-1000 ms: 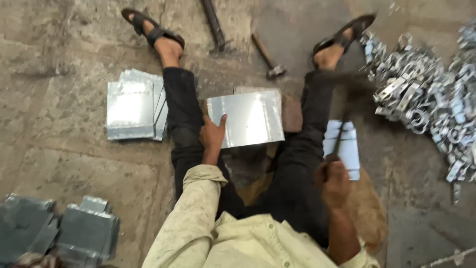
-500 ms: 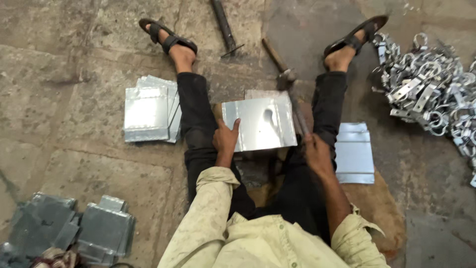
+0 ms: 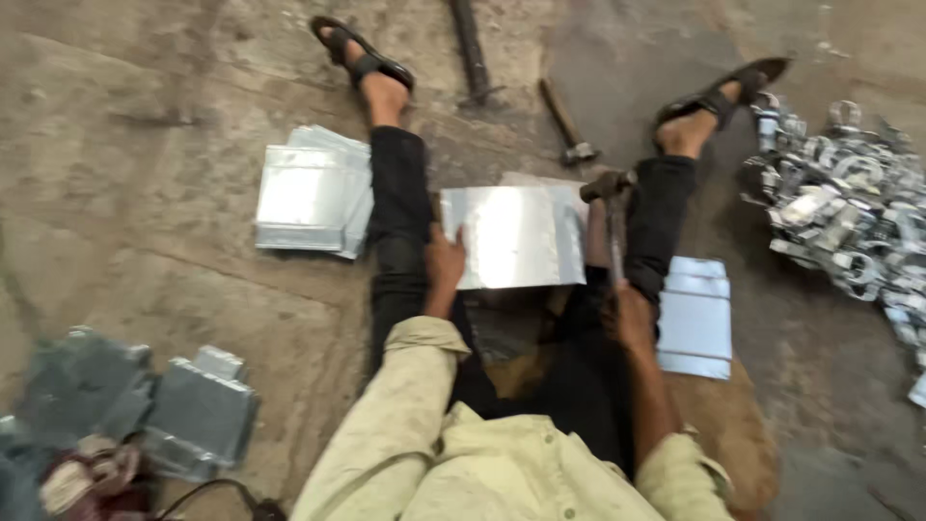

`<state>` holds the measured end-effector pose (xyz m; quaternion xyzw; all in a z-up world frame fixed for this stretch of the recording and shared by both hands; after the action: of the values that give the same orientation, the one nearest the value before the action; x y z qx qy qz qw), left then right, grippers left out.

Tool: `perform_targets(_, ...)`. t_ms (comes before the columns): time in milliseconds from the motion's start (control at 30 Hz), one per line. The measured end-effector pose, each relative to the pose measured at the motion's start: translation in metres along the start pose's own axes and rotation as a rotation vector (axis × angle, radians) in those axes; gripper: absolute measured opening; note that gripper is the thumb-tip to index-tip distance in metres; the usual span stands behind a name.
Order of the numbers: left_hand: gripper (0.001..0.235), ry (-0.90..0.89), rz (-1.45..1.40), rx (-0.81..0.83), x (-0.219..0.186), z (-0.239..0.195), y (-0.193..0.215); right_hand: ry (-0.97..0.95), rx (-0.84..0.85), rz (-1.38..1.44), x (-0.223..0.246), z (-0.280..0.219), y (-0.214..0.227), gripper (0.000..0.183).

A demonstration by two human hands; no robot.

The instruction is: The person uses a hammer to strike a metal sheet placed on an anvil while sitting on the floor, handling several similar sheets one by one.

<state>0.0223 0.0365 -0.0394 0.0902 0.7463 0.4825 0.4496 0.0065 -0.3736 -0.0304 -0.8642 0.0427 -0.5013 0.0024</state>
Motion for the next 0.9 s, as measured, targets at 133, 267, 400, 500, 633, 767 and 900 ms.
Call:
perform_targets(133,0.032,-0.123,-0.342,-0.129,0.002,-0.011,0.028,-0.218,0.079,0.174,-0.021,-0.018,-0.015,0.042)
perform_targets(267,0.032,-0.213,-0.439,-0.235,0.018,-0.019,0.077,-0.247,0.19,0.174,-0.005,-0.034,-0.031,0.038)
perform_targets(400,0.038,-0.066,-0.459,-0.415,0.064,-0.019,0.119,-0.307,0.147,0.039,0.002,-0.044,-0.051,0.03)
perform_targets(500,0.043,0.05,-0.637,-0.594,0.114,0.0,0.143,-0.346,0.19,-0.003,-0.005,-0.043,-0.057,0.029)
perform_targets(633,0.047,0.162,-0.674,-0.826,0.178,0.047,0.172,-0.292,0.224,-0.08,-0.011,-0.031,-0.062,0.03)
perform_targets(767,0.062,0.325,-0.41,-0.824,0.215,0.105,0.182,-0.297,0.211,-0.095,-0.019,-0.027,-0.062,0.026)
perform_targets(900,0.073,0.511,0.072,-0.212,0.242,0.103,0.166,-0.253,0.231,-0.098,-0.026,-0.023,-0.065,0.026)
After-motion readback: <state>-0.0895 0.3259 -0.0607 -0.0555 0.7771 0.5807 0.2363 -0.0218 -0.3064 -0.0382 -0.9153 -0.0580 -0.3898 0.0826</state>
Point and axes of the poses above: each hand's wrist, its own z-axis towards the middle knuckle, its own y-axis out of the back of the hand, x = y × z, the point moved 4 cm from there along z, towards the middle knuckle, and after that the axes turned 9 degrees about z, right-handed, at the moved point
